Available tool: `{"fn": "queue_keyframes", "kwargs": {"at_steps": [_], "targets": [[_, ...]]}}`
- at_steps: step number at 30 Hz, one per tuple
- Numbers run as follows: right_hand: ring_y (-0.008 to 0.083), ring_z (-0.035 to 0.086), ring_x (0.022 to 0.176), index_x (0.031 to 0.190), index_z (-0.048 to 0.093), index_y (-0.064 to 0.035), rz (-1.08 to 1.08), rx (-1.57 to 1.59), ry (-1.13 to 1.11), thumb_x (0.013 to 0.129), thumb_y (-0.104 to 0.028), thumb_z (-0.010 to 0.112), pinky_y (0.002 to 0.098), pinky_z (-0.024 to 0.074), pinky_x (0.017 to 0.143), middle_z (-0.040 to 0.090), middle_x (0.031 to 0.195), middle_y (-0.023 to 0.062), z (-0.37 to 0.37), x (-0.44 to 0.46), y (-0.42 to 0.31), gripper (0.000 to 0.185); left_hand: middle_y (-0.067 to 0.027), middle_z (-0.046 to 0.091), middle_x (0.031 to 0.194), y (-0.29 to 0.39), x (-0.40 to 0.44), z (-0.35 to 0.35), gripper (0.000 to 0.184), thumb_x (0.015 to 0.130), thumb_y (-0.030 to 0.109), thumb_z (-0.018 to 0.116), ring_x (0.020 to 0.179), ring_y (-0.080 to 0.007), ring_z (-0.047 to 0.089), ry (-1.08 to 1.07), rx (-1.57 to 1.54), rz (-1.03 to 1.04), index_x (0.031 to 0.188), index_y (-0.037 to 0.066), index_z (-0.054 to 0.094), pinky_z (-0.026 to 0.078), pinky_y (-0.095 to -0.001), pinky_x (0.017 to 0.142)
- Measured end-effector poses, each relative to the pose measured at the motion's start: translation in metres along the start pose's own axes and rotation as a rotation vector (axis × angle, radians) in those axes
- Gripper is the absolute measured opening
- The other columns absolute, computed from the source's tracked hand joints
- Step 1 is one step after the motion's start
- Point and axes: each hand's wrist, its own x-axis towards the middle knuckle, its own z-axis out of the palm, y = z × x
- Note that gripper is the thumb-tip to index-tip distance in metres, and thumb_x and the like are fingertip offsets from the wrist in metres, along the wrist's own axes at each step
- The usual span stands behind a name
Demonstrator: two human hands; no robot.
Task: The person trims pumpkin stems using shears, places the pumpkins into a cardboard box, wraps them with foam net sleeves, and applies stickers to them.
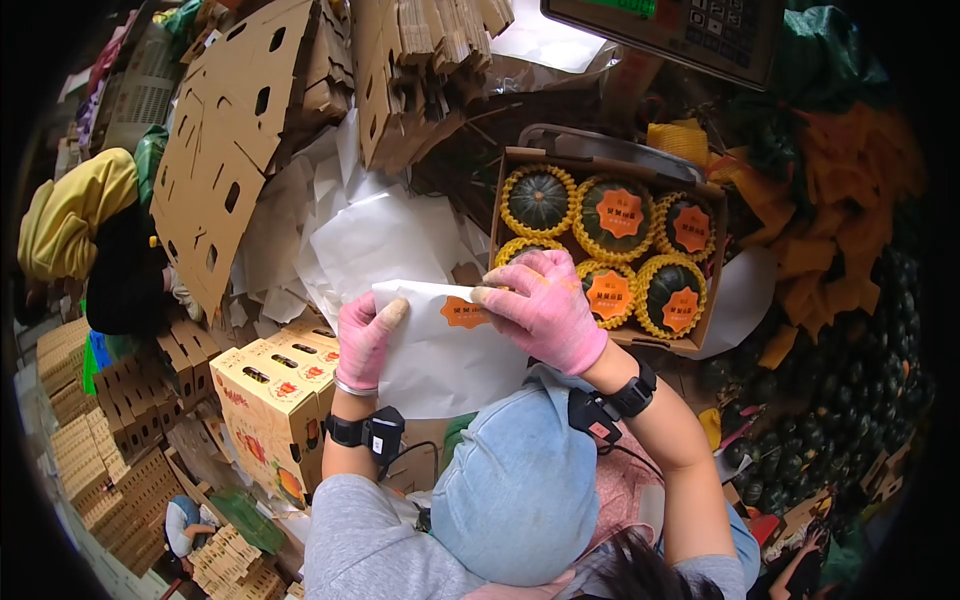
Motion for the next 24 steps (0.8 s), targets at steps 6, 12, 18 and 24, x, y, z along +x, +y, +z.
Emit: {"fn": "queue_keyframes", "kwargs": {"at_steps": [6, 12, 18, 24], "targets": [[0.0203, 0.055, 0.099, 0.089, 0.070, -0.0130, 0.101, 0.801, -0.067, 0.071, -0.008, 0.075, 0.0344, 0.0412, 0.089, 0.062, 0.103, 0.0027, -0.035, 0.017, 0.012, 0.019, -0.0040, 0.067, 0.093, -0.009, 0.014, -0.015, 0.027, 0.087, 0.017, 0.067, 0.081, -0.0079, 0.059, 0.047, 0.045, -0.001, 0.105, -0.003, 0.064, 0.048, -0.0231, 0.074], [0.0228, 0.064, 0.078, 0.121, 0.047, -0.0047, 0.964, 0.310, -0.053, 0.077, -0.010, 0.072, 0.0312, 0.0501, 0.076, 0.063, 0.086, 0.0129, -0.042, 0.045, 0.088, 0.052, -0.0127, 0.065, 0.104, -0.039, 0.058, -0.083, 0.048, 0.083, 0.037, 0.068, 0.100, -0.0262, 0.061, 0.408, 1.246, -0.075, 0.114, 0.002, 0.058, 0.048, -0.0354, 0.087], [0.0265, 0.058, 0.079, 0.107, 0.044, -0.0044, 0.892, 0.092, -0.063, 0.073, -0.015, 0.076, 0.0338, 0.0481, 0.078, 0.058, 0.088, 0.0139, -0.018, 0.059, 0.098, 0.048, -0.0135, 0.035, 0.147, -0.016, 0.065, 0.002, 0.067, 0.081, 0.042, 0.066, 0.139, -0.0282, 0.028, 0.575, 1.550, 0.602, 0.135, 0.009, 0.043, 0.021, -0.0561, 0.111], [0.0419, 0.061, 0.095, 0.115, 0.041, -0.0073, 0.965, -0.224, -0.296, 0.074, -0.014, 0.072, 0.0447, 0.0499, 0.081, 0.060, 0.102, 0.0254, -0.020, 0.078, 0.079, 0.051, -0.0149, 0.039, 0.144, -0.022, 0.080, 0.130, 0.075, 0.081, 0.048, 0.060, 0.135, -0.0298, 0.035, -0.213, 1.329, 0.795, 0.138, 0.003, 0.040, 0.014, -0.0639, 0.109]]}}
